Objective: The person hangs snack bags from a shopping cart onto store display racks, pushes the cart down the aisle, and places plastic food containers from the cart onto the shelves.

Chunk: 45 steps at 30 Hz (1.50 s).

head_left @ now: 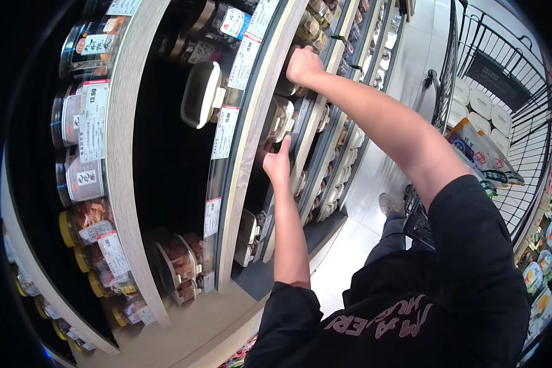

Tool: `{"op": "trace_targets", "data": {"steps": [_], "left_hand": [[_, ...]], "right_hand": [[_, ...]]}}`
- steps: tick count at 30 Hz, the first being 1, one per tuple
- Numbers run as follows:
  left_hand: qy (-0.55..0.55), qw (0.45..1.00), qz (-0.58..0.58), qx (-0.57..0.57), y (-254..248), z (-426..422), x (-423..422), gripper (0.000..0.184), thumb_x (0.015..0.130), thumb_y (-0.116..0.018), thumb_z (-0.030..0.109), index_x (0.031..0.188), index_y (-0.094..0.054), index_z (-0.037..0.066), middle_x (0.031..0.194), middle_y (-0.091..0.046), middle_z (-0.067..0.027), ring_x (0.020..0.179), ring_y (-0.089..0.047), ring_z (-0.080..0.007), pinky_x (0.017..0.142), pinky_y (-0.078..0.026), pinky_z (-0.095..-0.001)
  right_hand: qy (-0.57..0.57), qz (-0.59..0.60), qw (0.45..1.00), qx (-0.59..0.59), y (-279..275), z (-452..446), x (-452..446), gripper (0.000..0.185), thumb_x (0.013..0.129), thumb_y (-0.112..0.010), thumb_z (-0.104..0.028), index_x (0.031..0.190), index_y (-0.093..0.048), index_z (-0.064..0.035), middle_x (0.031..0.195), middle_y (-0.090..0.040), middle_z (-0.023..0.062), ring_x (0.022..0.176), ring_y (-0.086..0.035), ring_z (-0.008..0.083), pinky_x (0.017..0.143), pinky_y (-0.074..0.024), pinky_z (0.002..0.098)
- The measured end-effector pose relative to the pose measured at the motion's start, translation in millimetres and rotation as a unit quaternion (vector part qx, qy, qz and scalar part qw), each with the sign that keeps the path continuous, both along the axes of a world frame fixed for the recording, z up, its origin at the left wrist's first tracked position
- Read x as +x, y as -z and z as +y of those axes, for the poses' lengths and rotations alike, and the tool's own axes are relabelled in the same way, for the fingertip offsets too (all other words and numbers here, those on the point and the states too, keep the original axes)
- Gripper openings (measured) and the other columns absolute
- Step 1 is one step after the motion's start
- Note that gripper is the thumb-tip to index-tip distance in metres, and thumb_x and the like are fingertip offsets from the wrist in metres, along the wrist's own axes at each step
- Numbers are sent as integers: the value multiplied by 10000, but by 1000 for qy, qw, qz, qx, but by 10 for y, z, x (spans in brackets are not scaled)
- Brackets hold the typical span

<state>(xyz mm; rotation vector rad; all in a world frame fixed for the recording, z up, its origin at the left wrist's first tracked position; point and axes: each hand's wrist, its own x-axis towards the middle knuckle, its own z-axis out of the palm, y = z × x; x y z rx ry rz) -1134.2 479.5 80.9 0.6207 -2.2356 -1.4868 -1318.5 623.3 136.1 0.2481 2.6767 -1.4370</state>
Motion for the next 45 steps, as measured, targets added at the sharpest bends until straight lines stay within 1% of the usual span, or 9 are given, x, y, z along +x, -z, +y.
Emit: {"op": "trace_targets", "data": {"steps": [4, 9, 17, 25, 28, 38, 41, 42, 45], "left_hand": [[35, 999, 9, 39, 119, -71, -63, 705, 698, -798, 166, 1250, -408, -36, 1207, -524, -167, 1112, -502, -229, 971, -360, -328], [20, 993, -116, -27, 56, -70, -150, 718, 723, -780, 209, 1280, -393, -28, 1257, -504, -158, 1101, -511, -236, 958, -372, -322], [36, 997, -69, -1, 182, -116, -294, 774, 730, -773, 242, 1321, -357, -36, 1310, -462, -167, 1161, -466, -234, 992, -335, -313], [-35, 997, -62, 25, -165, 324, -332, 665, 729, -783, 221, 1244, -460, -50, 1230, -534, -104, 1085, -513, -172, 940, -384, -298], [-102, 972, -210, -9, -150, 268, -401, 621, 720, -784, 313, 1134, -562, -93, 1167, -585, -121, 1028, -545, -169, 914, -404, -294], [-104, 965, -233, -56, -17, 177, -393, 621, 711, -775, 384, 1075, -613, -92, 1116, -617, -120, 1017, -551, -175, 905, -403, -292], [31, 969, -237, 65, -137, -8, -300, 706, 758, -751, 303, 1318, -439, 8, 1299, -496, -94, 1139, -486, -192, 985, -341, -310], [108, 976, -112, 151, -188, 14, -263, 725, 750, -756, 277, 1339, -416, 25, 1320, -475, -90, 1154, -480, -208, 1005, -331, -317], [76, 970, -227, 48, -136, -245, -296, 957, 652, -738, 570, 1326, -413, -27, 1315, -467, -190, 1179, -465, -284, 1012, -334, -346]], "right_hand": [[-185, 66, 949, 246, -45, 87, 86, 458, 683, -644, -243, 1094, -609, -43, 1194, -494, 208, 1115, -470, 315, 923, -423, 343], [-209, 32, 927, 311, 89, -122, 235, 832, 643, -667, -419, 1282, -455, 69, 1403, -282, 297, 1291, -257, 444, 1076, -181, 502], [-226, 76, 901, 363, 133, -138, 182, 826, 667, -629, -444, 1301, -449, 53, 1397, -301, 308, 1311, -264, 430, 1099, -137, 487], [-268, 110, 910, 297, 195, 35, -7, 637, 655, -644, -478, 1101, -651, -24, 1214, -564, 201, 1265, -388, 354, 1101, -189, 419], [-323, 85, 895, 296, 139, 100, -11, 604, 669, -642, -476, 1089, -661, -43, 1179, -591, 171, 1227, -435, 311, 1092, -210, 404], [-320, 110, 896, 289, 104, 191, -22, 478, 702, -631, -417, 980, -689, -33, 1098, -625, 163, 1118, -521, 301, 1031, -310, 393], [-199, 316, 923, 88, 259, 381, 48, 256, 747, -567, -212, 826, -669, 10, 893, -656, 200, 933, -604, 339, 792, -500, 400], [-203, 317, 922, 87, 295, 386, 134, 256, 747, -567, -212, 826, -669, 10, 893, -656, 200, 933, -604, 339, 792, -500, 400], [-174, 126, 970, -112, 378, 383, 444, 241, 785, -548, -166, 946, -686, -49, 878, -669, 180, 825, -646, 346, 800, -510, 420]]}}
